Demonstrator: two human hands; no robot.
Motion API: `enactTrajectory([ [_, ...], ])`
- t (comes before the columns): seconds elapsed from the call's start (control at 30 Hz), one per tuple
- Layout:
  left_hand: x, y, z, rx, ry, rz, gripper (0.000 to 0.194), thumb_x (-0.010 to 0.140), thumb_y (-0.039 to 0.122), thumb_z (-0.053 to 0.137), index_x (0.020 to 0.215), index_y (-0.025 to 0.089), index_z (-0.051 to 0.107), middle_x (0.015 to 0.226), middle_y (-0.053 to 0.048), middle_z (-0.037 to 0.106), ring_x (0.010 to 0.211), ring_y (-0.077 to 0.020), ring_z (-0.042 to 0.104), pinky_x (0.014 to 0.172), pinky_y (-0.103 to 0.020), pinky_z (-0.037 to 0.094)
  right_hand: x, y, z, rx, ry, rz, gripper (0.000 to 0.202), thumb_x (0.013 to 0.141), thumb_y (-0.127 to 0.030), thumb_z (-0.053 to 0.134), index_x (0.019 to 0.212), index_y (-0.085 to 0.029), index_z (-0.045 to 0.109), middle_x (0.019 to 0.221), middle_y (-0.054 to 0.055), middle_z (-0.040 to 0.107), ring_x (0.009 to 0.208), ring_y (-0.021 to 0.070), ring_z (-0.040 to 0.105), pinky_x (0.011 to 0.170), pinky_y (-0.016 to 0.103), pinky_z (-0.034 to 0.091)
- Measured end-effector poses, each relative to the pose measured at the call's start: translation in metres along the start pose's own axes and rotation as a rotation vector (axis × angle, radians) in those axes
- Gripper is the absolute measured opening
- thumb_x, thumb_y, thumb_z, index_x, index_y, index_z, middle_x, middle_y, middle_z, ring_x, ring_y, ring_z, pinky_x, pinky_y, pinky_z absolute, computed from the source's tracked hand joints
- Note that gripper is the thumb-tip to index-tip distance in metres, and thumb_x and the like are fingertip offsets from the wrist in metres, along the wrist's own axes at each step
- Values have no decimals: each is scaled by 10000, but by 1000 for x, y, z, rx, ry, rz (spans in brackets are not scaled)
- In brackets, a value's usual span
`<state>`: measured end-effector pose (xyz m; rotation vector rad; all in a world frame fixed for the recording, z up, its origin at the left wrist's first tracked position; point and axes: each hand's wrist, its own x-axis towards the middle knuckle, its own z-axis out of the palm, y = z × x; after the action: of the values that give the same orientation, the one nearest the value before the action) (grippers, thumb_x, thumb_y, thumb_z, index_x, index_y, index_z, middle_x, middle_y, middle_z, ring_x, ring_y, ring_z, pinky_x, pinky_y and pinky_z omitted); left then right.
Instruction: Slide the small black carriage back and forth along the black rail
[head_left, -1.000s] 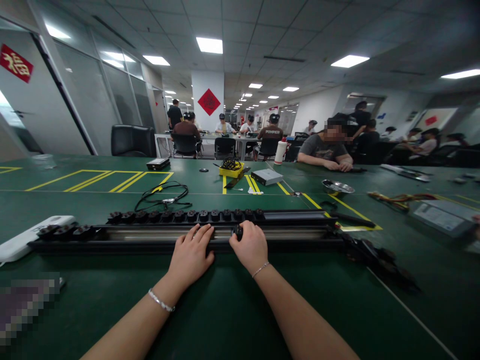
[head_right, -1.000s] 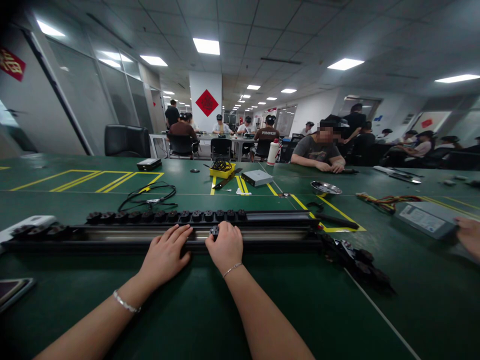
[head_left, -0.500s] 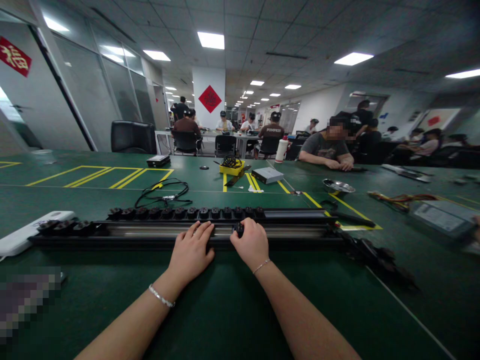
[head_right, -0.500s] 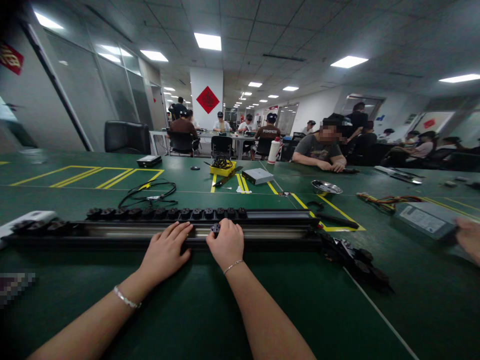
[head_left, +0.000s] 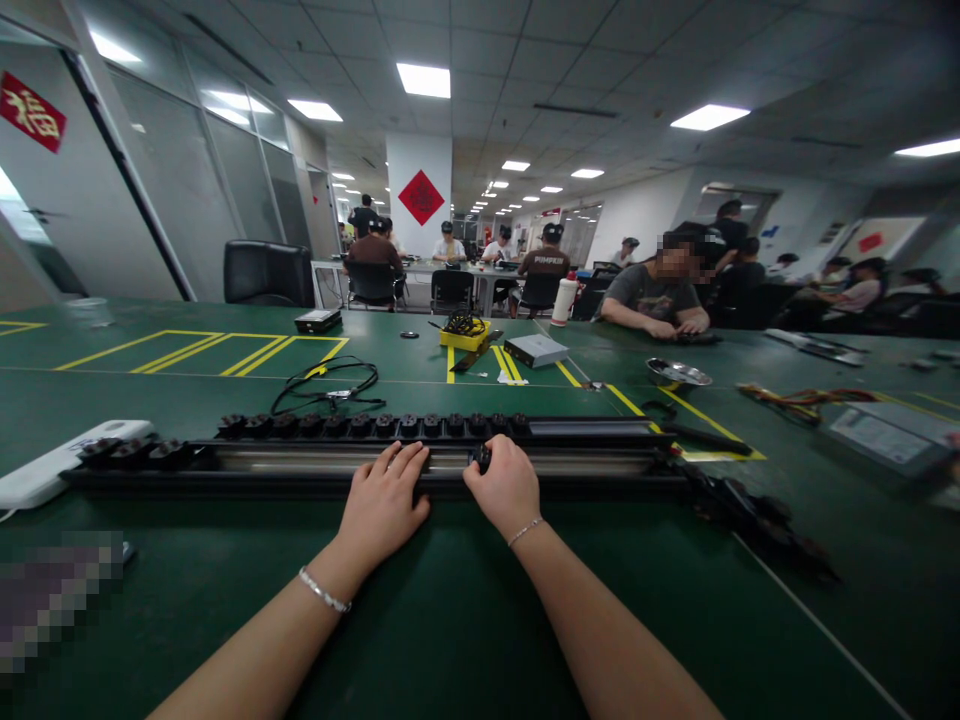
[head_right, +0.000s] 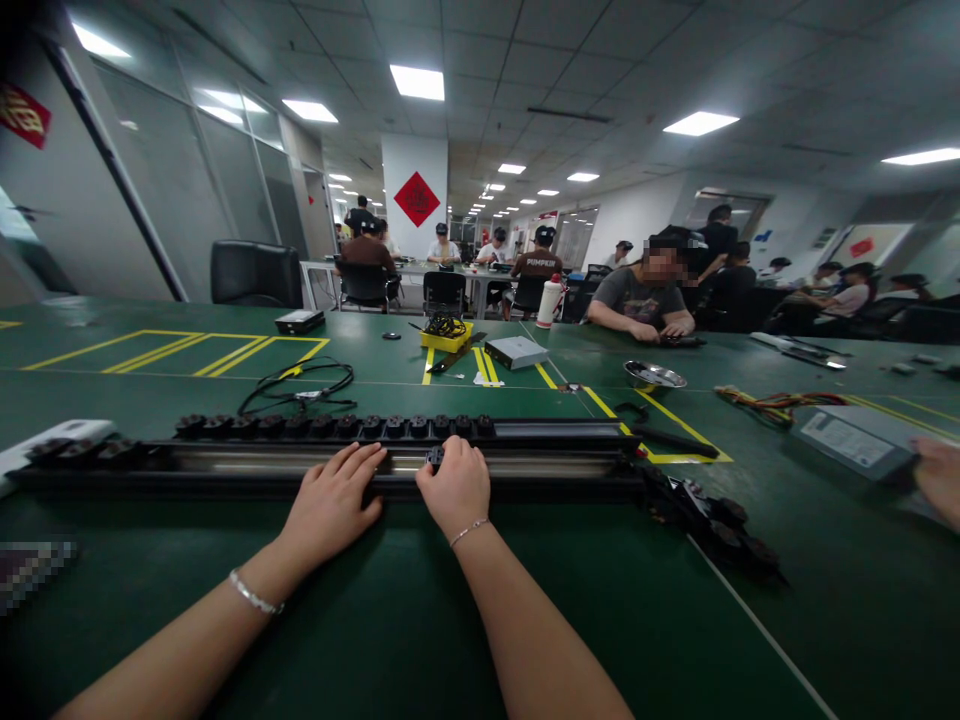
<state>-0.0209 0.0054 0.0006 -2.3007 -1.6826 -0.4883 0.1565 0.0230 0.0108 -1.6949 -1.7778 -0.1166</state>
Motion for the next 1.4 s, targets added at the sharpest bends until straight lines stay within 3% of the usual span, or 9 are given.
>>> enactTrajectory([
  [0.27,1,-1,1,0,4,2,569,763,335,461,1324,264,398,1400,7,430,1300,-246,326,957,-424,333,0,0,0,-12,-29,30,134,710,-254,515,827,-192,496,842,53,572,828,197,517,742,292,367],
  [0.5,1,0,-1,0,-7,-2,574,761,336,466,1326,260,400,1399,4,430,1297,-246,328,956,-429,335,3,2,-6,-17,-79,-34,197,727,-249,511,905,-193,572,892,55,587,881,202,520,878,339,331],
  [1.4,1,1,-3,-10,-27,-14,575,766,332,473,1332,264,400,1400,-10,430,1305,-251,319,972,-426,327,8,12,-8,61,-116,1,189,707,-234,520,878,-184,583,911,60,585,902,186,536,805,282,406],
])
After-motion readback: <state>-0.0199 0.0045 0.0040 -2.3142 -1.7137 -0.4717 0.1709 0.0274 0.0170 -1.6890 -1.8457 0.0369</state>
